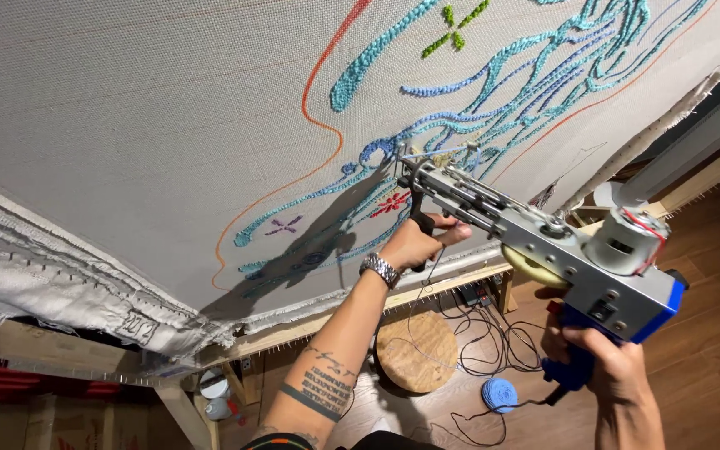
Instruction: Using a tufting gun to create a rug design on a canvas frame.
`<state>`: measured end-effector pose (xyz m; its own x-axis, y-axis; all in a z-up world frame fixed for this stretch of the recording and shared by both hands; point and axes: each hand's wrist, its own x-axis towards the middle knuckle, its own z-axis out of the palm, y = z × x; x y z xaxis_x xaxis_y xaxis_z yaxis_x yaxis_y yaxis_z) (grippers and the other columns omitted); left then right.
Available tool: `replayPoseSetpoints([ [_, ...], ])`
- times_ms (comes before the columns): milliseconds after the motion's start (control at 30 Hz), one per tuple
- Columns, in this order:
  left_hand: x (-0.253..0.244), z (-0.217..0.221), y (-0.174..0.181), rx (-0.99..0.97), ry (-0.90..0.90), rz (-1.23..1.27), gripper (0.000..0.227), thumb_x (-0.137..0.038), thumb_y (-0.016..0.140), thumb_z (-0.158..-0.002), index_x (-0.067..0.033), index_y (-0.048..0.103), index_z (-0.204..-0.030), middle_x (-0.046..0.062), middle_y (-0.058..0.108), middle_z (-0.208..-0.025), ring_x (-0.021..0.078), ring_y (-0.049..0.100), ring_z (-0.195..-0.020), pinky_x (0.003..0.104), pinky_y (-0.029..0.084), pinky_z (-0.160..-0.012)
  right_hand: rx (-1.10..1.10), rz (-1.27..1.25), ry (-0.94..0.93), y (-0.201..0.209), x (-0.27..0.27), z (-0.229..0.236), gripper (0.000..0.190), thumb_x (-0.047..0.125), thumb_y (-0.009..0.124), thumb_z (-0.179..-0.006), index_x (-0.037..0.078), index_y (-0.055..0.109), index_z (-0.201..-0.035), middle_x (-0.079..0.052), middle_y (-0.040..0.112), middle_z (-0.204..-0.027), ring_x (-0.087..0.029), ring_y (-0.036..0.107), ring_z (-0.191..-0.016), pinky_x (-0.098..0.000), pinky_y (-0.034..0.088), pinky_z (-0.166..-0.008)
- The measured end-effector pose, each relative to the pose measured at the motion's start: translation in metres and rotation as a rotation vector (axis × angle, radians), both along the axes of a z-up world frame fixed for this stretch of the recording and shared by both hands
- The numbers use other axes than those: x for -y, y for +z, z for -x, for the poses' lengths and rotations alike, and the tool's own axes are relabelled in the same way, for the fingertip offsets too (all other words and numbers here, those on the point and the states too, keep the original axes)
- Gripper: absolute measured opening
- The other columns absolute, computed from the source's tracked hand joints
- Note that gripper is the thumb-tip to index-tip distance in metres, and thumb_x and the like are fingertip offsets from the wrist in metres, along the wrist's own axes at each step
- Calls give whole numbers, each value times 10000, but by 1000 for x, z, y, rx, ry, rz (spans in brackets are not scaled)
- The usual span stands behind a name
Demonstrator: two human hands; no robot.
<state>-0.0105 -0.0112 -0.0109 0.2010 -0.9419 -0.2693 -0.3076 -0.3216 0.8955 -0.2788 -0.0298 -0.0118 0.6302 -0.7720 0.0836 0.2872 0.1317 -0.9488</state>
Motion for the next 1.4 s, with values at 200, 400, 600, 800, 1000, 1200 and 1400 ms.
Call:
replayPoseSetpoints([
  [200, -1, 10, -16, -100, 98, 102, 654, -568, 619, -566, -145, 658, -1063, -10, 620, -1187, 120, 498, -1197, 253, 359, -1024, -74, -33, -126, 0, -9, 9, 447, 73, 476, -652, -182, 515, -1017, -144, 414, -565, -195, 316, -414, -321, 241, -395],
  [400, -6, 4, -11, -36, 117, 83, 715, -633, 563, -553, -167, 650, -1089, -4, 603, -1216, 149, 520, -1174, 313, 408, -970, 18, 1, -26, 1, -13, -1, 394, 90, 490, -673, -156, 488, -981, -100, 365, -519, -193, 338, -400, -294, 279, -370],
  [600, -4, -3, -15, -57, 116, 136, 624, -585, 585, -607, -167, 664, -1064, 12, 608, -1212, 139, 523, -1163, 296, 394, -972, -37, -42, -96, 1, -16, -8, 376, 61, 494, -654, -131, 530, -976, -142, 428, -559, -194, 326, -401, -319, 263, -376],
  [800, -2, -9, -17, -53, 133, 132, 568, -565, 596, -623, -196, 672, -1048, -6, 607, -1218, 132, 525, -1164, 285, 423, -919, -14, -89, -79, 0, -17, -15, 440, 54, 494, -645, -132, 531, -1042, -146, 452, -613, -185, 343, -448, -291, 283, -394],
  [1000, -8, -13, -2, -96, 156, 74, 638, -562, 579, -626, -166, 636, -1122, -48, 581, -1246, 64, 321, -434, 212, 370, -448, -47, -68, -129, 7, -24, -27, 397, 52, 485, -651, -125, 536, -1004, -147, 410, -551, -200, 325, -395, -321, 268, -381],
  [1200, -8, -19, 5, -76, 193, 10, 461, -508, 592, -704, -206, 687, -1038, -46, 632, -835, 83, 378, -470, 209, 343, -490, -50, -74, -195, 2, -31, -40, 283, -8, 494, -655, -116, 539, -913, -159, 502, -603, -205, 403, -401, -313, 342, -349],
  [1400, 21, -48, -22, -280, 339, -42, 288, -287, 713, -714, -147, 666, -961, 45, 635, -1136, 78, 432, -452, 195, 371, -406, 16, 1, -293, -1, -40, -71, 192, -74, 505, -644, -115, 507, -832, -173, 509, -641, -203, 404, -373, -298, 336, -313],
])
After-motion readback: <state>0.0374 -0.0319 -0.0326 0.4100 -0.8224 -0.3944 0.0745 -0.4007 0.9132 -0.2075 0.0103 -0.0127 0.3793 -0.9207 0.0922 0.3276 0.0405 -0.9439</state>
